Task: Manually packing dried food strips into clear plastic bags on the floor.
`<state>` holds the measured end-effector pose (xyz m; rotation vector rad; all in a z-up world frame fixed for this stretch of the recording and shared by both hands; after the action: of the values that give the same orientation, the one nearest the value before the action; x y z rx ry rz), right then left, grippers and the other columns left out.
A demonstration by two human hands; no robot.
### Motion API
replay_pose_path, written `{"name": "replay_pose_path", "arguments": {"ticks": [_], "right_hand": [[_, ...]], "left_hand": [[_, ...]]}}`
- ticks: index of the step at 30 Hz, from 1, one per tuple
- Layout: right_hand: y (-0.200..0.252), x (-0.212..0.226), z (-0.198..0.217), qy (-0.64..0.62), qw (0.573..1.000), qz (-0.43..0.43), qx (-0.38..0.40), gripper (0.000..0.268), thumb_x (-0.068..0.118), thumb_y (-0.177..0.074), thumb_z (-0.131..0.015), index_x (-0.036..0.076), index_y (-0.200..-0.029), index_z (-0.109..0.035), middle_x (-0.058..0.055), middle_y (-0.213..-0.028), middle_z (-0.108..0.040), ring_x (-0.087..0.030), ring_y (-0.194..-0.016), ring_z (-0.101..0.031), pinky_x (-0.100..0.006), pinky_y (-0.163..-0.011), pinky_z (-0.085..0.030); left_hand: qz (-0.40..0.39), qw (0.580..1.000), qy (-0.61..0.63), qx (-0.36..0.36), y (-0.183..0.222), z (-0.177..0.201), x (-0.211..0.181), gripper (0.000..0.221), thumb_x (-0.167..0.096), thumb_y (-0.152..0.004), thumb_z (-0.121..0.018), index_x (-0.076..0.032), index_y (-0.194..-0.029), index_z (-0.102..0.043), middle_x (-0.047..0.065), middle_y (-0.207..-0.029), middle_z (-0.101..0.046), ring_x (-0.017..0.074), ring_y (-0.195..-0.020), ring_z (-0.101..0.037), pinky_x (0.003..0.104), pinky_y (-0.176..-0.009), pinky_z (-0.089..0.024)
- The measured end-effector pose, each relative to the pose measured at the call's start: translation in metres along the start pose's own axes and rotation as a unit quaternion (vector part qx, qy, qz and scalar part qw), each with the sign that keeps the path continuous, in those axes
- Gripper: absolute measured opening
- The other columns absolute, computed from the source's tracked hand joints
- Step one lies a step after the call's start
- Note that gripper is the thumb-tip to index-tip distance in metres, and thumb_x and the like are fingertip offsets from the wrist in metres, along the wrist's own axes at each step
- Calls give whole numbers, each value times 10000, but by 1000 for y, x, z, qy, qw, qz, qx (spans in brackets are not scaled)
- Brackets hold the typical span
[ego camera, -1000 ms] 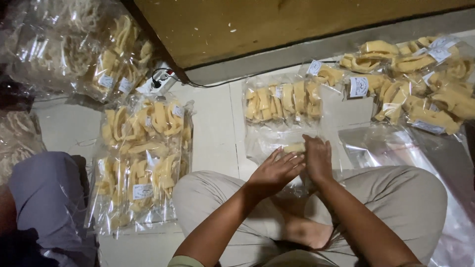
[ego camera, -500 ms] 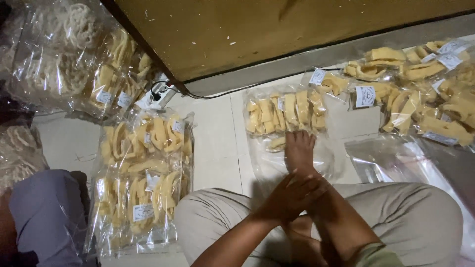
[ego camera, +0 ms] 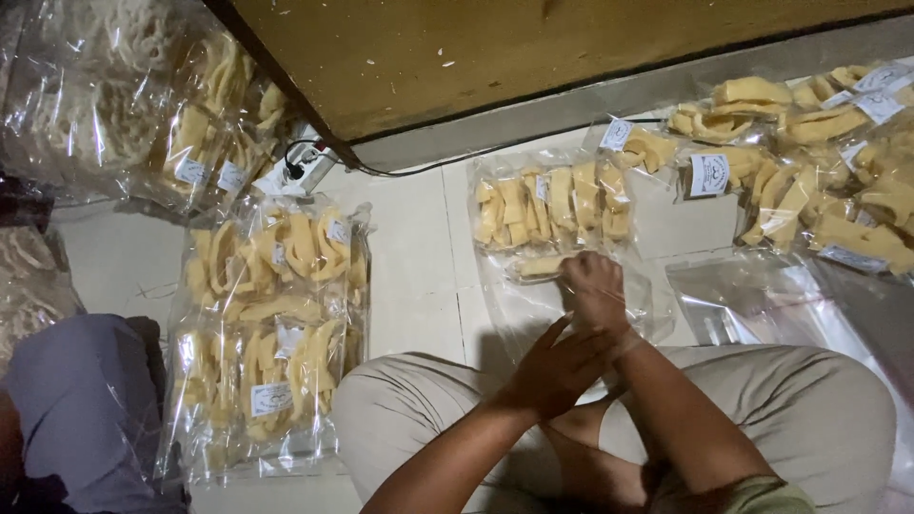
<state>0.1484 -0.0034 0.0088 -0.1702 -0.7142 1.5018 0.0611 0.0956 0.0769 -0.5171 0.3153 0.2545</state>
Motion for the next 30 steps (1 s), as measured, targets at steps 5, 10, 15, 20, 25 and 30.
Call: {"name": "replay_pose_path", "arguments": {"ticks": [5, 10, 15, 20, 25, 30], "right_hand": [[-6, -29, -7, 60, 987, -140, 42, 231, 31, -856, -634, 54, -1077, -569, -152, -1083, -518, -324, -1031, -492, -449, -921, -383], [-7, -40, -5, 4, 980, -197, -24, 127, 7, -875, -587, 64, -975, -533, -97, -977, -495, -275, -923, -479, -416, -867, -387], [7, -41, -27, 6, 989, -146, -1, 170, 56, -903, -631, 57, -1041, -532, -123, -982, -522, -290, -919, -498, -461, -929, -396], [27, -31, -41, -9, 991, -134, 24, 201, 287, -932, -617, 155, -1063, -694, -65, -1024, -608, -261, -1011, -527, -529, -1040, -320], [12, -31, -40, 26, 983, -173, 53, 290, 248, -880, -651, 187, -1153, -731, -104, -1166, -573, -284, -1130, -535, -517, -1061, -324], [12, -30, -39, 48, 984, -166, 50, 214, 278, -960, -619, 124, -1066, -722, -131, -1199, -580, -314, -1126, -533, -515, -1068, -328]], "left_hand": [[-6, 1000, 21, -20, 5, 0, -3, 402, -283, -1010, -647, -112, -1374, -635, 57, -1392, -663, 231, -1327, -625, 532, -1209, -393], [-5, 1000, 9, -27, 1, 2, -1, 359, -262, -995, -667, -113, -1322, -654, 51, -1365, -673, 227, -1300, -636, 538, -1196, -412], [-5, 998, 36, 41, 7, -21, 2, 309, -246, -1008, -612, -115, -1280, -678, 45, -1430, -632, 265, -1396, -563, 585, -1241, -321], [14, 998, 50, 21, 3, -10, 3, 321, -184, -1051, -523, -93, -1346, -613, 39, -1388, -655, 231, -1327, -599, 543, -1221, -330], [-30, 999, 20, -37, -6, 12, -11, 352, -168, -997, -642, -80, -1339, -644, 69, -1332, -686, 238, -1301, -624, 493, -1171, -403], [-17, 999, 34, -16, -2, 3, -7, 424, -211, -1006, -618, -126, -1421, -596, 44, -1420, -647, 222, -1360, -599, 532, -1206, -378]]}}
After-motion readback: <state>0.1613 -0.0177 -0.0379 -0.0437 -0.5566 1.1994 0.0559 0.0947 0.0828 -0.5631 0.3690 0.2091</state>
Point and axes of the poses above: each hand's wrist, its own y-axis away from the middle knuckle, its own z-axis out of the back of the hand, x = y × z, the point moved 10 cm from there along -y, towards the middle knuckle
